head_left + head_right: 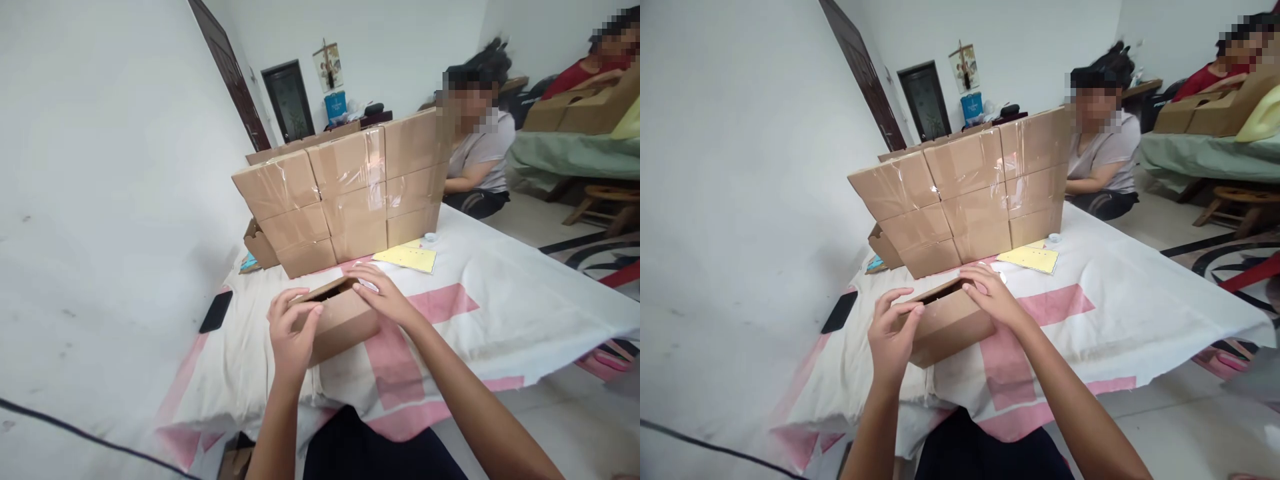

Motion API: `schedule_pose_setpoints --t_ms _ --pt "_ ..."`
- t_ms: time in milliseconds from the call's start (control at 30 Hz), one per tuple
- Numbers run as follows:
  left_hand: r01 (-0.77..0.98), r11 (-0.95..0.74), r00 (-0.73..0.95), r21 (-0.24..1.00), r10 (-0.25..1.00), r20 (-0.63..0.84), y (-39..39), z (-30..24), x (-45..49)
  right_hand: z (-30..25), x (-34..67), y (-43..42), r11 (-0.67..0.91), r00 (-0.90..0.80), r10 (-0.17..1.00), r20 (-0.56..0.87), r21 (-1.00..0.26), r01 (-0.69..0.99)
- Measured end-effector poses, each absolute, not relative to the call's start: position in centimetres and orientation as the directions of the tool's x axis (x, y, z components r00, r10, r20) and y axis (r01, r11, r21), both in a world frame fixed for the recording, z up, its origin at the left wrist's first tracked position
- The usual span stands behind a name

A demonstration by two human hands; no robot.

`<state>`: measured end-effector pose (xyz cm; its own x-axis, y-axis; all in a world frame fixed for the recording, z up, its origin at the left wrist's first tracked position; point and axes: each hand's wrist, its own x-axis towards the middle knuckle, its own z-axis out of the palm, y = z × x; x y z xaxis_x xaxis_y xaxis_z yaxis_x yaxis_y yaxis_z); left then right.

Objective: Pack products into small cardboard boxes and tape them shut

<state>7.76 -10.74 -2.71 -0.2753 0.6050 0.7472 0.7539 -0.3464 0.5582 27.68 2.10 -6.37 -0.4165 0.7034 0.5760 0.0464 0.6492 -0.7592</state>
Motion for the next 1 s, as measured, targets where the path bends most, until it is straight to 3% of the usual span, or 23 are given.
schedule_pose_setpoints --t_ms 167,333,700,1000 --pt "0.624 -0.263 -0.180 0.736 0.868 0.463 -8.0 -1.4 6.5 -9.0 26.0 4.1 0.363 -0.446 0.803 0.396 -0.918 -0.162" --pt "0.588 -0.206 -0.037 0.783 0.959 0.280 -5.5 -1.2 6.6 -10.5 25.5 4.4 0.175 -0.449 0.853 0.268 -0.955 -0.238" --pt "0.607 -0.133 0.097 0.783 0.991 0.093 -1.4 -1.4 8.0 -12.2 24.8 5.1 0.208 -0.418 0.852 0.316 -0.936 -0.284" --pt "0.741 -0.093 0.022 0.665 0.993 0.115 -0.8 -2.7 8.4 -12.5 24.7 5.1 0.244 -0.407 0.838 0.362 -0.917 -0.314"
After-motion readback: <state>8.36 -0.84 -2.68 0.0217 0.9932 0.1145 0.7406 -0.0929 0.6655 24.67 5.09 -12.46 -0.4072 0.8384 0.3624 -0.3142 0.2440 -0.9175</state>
